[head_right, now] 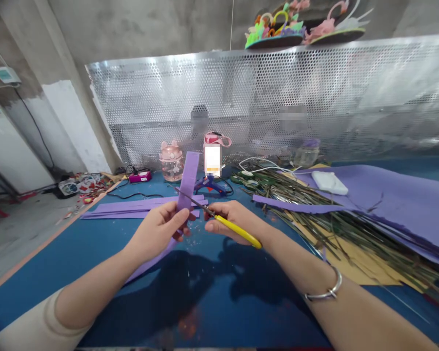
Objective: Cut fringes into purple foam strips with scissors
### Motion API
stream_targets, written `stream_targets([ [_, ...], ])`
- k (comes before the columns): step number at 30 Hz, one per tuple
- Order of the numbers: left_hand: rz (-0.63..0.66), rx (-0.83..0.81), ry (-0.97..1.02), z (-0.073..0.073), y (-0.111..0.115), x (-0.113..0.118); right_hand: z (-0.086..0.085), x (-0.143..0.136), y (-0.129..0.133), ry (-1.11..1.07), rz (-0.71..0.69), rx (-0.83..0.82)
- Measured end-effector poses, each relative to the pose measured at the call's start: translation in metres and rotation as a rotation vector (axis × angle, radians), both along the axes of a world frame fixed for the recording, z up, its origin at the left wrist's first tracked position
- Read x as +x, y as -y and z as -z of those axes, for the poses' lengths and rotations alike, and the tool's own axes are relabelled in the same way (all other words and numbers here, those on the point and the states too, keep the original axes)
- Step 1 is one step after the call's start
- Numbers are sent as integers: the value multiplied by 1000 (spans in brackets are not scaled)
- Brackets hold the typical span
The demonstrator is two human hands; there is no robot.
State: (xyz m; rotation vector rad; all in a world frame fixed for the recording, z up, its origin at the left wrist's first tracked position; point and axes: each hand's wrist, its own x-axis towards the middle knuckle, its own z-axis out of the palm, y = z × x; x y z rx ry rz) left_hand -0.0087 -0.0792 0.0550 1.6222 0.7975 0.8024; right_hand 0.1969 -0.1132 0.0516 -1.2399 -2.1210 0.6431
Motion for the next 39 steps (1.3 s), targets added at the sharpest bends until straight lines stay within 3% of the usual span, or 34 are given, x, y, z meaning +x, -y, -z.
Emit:
stream_targets([
  [6, -97, -53, 26, 13, -8, -3, 1, -5, 1, 111, 89, 24],
  [13, -192, -80, 214, 10, -6, -1, -2, -5, 2, 162, 60, 196],
  [21, -216, -227, 411, 10, -8, 3, 6, 0, 1, 214, 228, 357],
  [25, -266, -268, 527, 8, -12, 1, 11, 10, -14, -18, 413, 437],
  [28, -241, -273, 546, 5, -13, -1, 0, 14, -32, -146, 500, 442],
  [31, -237, -265, 540, 6, -12, -2, -15, 12, -43, 69, 546, 574],
  [33, -247, -268, 535, 8, -14, -1, -14, 8, -44, 118, 581, 643],
  [35, -265, -268, 542, 10, -18, -1, -5, 3, -40, -28, 532, 541],
  [36, -276, -260, 550, 11, -20, -1, 2, 1, -37, -78, 439, 433],
  [39, -313, -215, 559, 13, -27, -2, 16, -5, -28, 20, 233, 258],
])
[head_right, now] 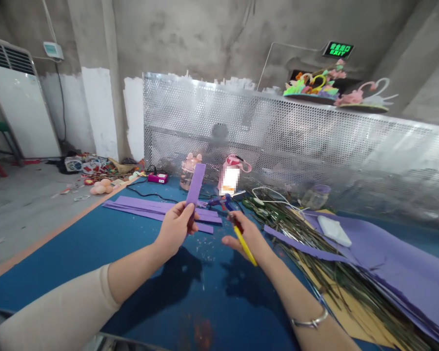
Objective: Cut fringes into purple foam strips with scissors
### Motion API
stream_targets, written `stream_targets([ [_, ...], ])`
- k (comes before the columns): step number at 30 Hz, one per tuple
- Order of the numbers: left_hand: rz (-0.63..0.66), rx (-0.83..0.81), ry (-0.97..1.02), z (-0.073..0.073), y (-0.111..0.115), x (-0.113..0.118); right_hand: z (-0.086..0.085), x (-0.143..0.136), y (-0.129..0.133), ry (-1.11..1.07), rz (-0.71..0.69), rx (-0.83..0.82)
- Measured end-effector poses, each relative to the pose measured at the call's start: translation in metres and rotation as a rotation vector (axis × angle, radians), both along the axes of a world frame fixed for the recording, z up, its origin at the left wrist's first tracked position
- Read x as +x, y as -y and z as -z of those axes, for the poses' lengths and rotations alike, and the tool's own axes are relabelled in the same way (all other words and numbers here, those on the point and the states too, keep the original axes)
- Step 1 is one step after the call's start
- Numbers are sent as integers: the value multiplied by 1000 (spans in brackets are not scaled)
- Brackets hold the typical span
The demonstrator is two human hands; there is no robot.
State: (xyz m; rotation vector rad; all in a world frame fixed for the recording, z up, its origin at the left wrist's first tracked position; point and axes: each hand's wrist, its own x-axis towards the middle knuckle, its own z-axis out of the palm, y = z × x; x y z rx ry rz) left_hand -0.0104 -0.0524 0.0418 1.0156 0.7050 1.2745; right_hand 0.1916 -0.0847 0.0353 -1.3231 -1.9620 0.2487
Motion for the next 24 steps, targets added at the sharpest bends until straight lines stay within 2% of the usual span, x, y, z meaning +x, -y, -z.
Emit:
stream_targets([
  [3, 5, 21, -48, 2, -3, -1, 0, -6, 5, 134, -129, -141],
  [6, 66, 61, -118, 4, -4, -2, -8, -11, 8, 158, -175, -163],
  [10, 96, 167, -220, 8, -2, -1, -13, -14, 11, 164, -156, -128],
  [15, 97, 262, -297, 11, 2, -1, -11, -12, 13, 220, -95, -25],
  [18, 102, 285, -310, 10, 4, -1, -10, -11, 13, 266, -69, 30],
  [24, 121, 284, -319, 9, 7, -1, -11, -12, 13, 256, -77, 41],
])
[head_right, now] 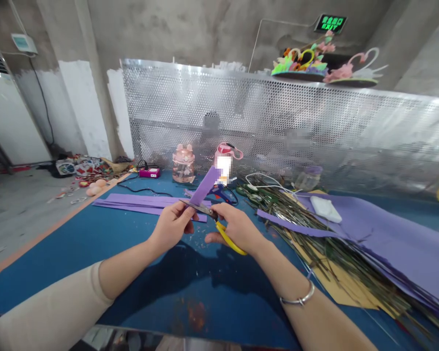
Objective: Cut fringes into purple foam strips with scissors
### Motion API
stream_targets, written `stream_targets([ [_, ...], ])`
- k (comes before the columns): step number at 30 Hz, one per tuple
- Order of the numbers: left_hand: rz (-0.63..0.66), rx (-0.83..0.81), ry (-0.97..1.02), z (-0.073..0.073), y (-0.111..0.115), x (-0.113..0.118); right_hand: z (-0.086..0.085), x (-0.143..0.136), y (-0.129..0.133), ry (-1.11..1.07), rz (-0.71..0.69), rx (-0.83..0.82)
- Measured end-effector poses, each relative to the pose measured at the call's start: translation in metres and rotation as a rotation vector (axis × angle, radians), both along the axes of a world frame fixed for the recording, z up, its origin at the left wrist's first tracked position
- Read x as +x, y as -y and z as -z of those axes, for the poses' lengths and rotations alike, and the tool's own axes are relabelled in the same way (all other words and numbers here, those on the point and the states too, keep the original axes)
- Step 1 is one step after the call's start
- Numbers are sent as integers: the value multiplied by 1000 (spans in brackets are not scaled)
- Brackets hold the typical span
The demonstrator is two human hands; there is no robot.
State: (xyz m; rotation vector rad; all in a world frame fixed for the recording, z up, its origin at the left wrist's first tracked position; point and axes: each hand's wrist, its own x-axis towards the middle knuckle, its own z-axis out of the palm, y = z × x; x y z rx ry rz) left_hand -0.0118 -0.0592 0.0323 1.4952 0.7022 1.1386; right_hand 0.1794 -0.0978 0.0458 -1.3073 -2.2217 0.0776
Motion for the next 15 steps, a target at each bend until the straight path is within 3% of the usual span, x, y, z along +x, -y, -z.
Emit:
stream_targets([
  [15, 17, 5, -26, -6, 4, -1, 0, -6, 1, -75, -39, -11],
])
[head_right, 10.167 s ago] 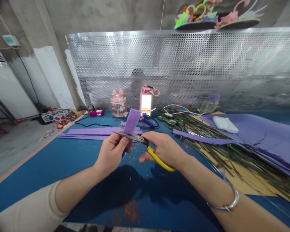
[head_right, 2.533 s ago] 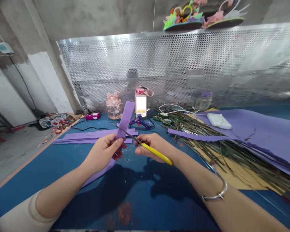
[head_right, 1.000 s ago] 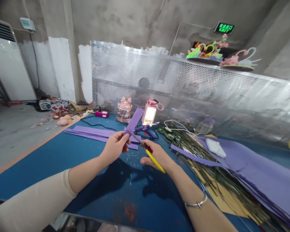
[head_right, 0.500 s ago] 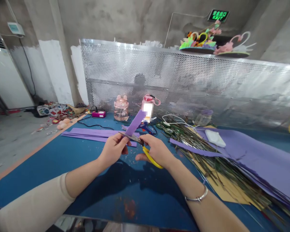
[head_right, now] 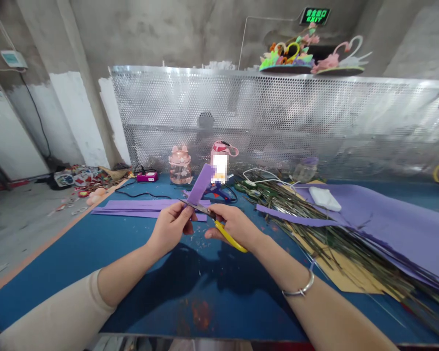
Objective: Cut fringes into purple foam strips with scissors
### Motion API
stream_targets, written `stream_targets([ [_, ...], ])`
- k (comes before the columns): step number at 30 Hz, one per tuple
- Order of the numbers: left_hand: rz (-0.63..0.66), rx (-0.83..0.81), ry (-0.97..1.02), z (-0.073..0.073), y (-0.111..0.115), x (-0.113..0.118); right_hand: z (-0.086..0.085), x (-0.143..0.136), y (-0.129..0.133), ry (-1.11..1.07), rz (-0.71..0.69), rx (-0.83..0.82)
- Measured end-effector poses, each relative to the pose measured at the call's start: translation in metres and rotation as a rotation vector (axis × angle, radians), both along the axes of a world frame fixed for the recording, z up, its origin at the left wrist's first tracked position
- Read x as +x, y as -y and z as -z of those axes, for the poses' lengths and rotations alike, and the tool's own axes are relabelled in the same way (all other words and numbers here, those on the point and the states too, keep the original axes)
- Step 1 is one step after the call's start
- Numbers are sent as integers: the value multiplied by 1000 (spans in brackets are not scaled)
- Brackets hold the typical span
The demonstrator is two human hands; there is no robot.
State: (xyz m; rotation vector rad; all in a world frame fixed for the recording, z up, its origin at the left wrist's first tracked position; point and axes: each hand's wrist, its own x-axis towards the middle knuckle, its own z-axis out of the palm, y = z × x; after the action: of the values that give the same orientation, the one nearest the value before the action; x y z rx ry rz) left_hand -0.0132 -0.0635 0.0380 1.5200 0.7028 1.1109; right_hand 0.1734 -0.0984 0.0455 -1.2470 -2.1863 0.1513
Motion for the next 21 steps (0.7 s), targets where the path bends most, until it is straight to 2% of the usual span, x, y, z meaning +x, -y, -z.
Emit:
stream_targets([
  [15, 19, -21, 33, -1, 2, 1, 4, 3, -3, -33, -22, 66],
  [21, 29, -39, 38, 0, 0, 0, 1, 5, -4, -8, 18, 52],
])
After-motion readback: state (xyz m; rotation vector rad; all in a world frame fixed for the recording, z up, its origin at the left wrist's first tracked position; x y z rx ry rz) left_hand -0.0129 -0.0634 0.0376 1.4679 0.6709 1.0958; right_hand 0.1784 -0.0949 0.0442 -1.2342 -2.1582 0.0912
